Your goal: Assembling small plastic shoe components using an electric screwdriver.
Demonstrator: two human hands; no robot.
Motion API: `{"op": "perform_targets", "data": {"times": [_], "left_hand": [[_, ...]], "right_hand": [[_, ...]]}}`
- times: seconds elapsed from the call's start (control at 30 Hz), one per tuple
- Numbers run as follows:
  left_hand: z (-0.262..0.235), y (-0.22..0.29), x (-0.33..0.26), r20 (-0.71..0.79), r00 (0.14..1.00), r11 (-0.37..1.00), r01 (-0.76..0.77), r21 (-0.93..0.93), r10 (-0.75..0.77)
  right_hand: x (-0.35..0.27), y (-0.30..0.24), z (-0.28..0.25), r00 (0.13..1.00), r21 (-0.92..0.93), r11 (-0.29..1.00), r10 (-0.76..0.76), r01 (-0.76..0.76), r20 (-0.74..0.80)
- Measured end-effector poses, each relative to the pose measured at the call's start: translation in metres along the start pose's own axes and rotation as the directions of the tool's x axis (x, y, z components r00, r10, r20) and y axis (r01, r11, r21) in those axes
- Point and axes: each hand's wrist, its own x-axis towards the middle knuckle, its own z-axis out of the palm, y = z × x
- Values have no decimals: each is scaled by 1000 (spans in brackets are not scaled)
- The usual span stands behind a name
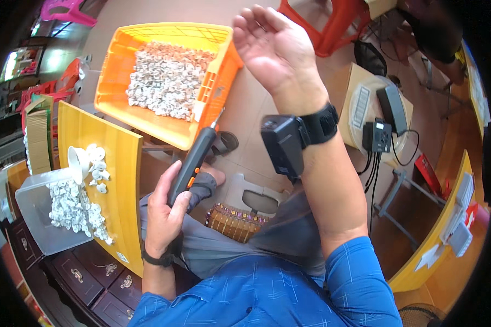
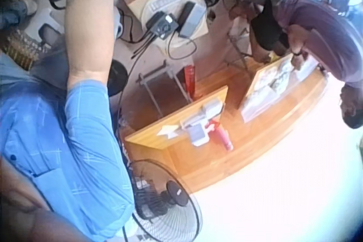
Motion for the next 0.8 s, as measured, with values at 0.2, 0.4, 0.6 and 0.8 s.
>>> {"op": "perform_targets", "data": {"times": [0.2,0.4,0.6,0.8], "left_hand": [[0,31,-5,-175,983,940,-110,-324,54],[2,49,0,-143,979,917,-188,-351,146],[12,51,4,-85,992,918,-117,-379,91],[21,44,-9,-135,990,899,-104,-426,51]], "right_hand": [[2,-3,-11,999,11,999,35,-35,-30],[-3,20,-9,991,-9,996,85,-86,-106],[-4,32,-17,932,85,939,314,-332,179],[0,18,-2,973,138,963,229,-231,31]]}}
